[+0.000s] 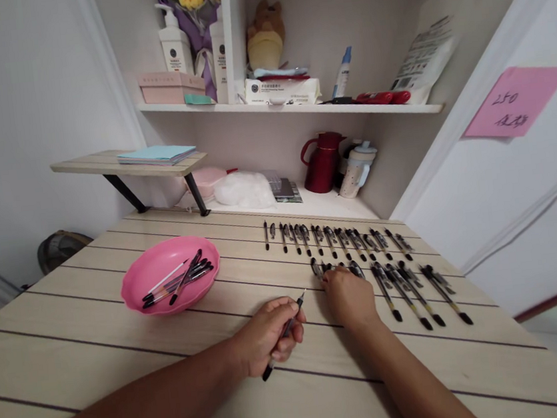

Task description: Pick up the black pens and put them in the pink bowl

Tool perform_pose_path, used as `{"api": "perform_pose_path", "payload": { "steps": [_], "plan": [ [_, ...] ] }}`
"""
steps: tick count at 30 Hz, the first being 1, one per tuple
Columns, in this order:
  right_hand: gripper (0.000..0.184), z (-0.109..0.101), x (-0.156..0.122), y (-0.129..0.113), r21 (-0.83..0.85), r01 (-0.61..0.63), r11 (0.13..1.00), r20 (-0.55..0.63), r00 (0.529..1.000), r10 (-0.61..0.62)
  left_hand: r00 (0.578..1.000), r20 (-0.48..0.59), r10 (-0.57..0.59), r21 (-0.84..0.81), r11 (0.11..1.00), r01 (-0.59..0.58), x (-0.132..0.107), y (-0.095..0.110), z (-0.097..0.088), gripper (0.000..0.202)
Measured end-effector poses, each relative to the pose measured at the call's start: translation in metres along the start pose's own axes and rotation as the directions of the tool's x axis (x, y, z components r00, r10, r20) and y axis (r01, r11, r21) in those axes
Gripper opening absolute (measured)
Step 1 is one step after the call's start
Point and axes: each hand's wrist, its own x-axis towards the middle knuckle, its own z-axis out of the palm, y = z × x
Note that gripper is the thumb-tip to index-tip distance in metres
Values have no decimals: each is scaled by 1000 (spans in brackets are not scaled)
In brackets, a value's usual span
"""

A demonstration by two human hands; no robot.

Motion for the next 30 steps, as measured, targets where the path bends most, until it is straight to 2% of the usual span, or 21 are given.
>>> {"api": "perform_pose_path", "payload": {
  "steps": [16,18,20,22,24,26,28,30],
  "plan": [
    [26,-3,-7,0,9,36,999,-76,996,-36,1000,-6,0,-11,1000,0,1,-2,-2,12],
    [24,-8,-11,0,58,36,998,-105,994,-29,1000,-7,27,-38,999,-27,2,-3,-2,14],
    [25,-16,-19,-3,181,35,983,-109,994,-16,995,-31,93,-111,989,-95,4,-4,-2,19],
    [30,-22,-31,-10,421,47,906,-24,999,-41,977,-91,192,-226,952,-208,7,-5,-2,22],
    [37,-24,-47,-21,691,9,723,123,984,-129,947,-170,273,-341,885,-316,10,-5,-3,23],
    [37,-21,-62,-35,846,-81,528,222,952,-210,930,-219,295,-408,838,-362,13,-4,-4,23],
    [31,-14,-73,-48,908,-90,409,203,949,-241,932,-228,283,-427,831,-357,14,-4,-6,23],
    [27,-8,-78,-57,928,-68,366,158,962,-223,935,-225,274,-417,840,-346,14,-3,-8,23]
  ]
}}
